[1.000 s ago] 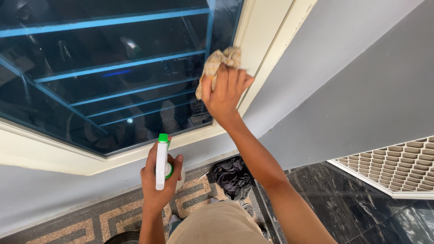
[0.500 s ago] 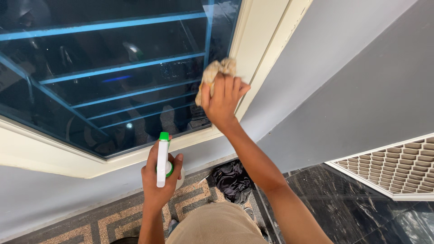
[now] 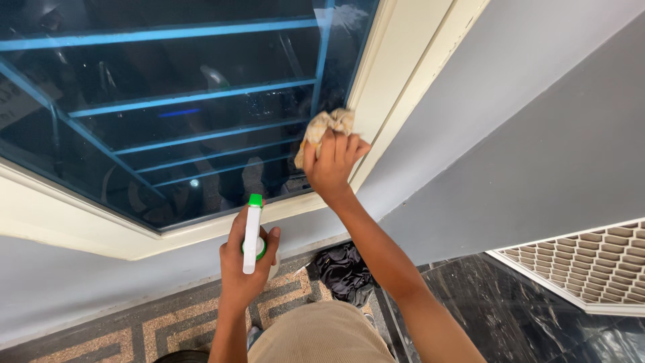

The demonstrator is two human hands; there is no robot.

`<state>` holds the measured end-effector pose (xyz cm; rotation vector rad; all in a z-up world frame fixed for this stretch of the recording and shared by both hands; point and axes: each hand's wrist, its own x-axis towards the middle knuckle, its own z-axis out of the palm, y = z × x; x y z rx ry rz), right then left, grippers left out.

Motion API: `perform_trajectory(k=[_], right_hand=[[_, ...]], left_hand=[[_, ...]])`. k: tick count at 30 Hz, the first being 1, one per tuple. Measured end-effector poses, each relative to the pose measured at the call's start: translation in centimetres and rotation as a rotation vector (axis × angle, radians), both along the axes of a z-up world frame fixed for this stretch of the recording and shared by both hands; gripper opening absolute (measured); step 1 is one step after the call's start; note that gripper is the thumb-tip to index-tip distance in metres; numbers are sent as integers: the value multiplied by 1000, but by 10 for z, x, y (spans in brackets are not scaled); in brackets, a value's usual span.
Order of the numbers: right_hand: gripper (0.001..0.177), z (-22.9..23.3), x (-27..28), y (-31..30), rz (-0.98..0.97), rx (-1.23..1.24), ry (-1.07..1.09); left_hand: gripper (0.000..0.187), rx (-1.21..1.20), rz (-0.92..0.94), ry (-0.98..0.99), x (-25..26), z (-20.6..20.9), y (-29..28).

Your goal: The person wipes a glass window using a cloth and a spray bottle, applying spray to the glass and scrubbing the surface and edges.

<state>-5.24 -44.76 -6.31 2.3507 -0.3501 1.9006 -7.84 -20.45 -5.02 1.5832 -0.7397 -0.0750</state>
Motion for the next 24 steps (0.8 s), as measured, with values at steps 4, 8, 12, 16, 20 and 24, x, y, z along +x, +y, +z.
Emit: perform_trajectory(k=[4, 8, 12, 16, 20, 24], right_hand=[[28, -14, -3, -1, 4, -11, 28], [29, 14, -5, 0, 16, -16, 20], [31, 51, -3, 0, 25, 9, -25], [31, 45, 1, -1, 0, 6, -56], [30, 1, 0, -3, 18, 4, 16], [30, -43, -7, 0, 32, 15, 87]], left_hand=[[58, -5, 5, -37, 1, -1, -1], [58, -10, 3, -17, 1, 3, -4], [57, -16, 4, 2, 2, 5, -8], [56, 30, 18, 25, 3, 2, -10], [58, 13, 12, 19, 1, -2, -11], [58, 10, 19, -1, 1, -1, -10]])
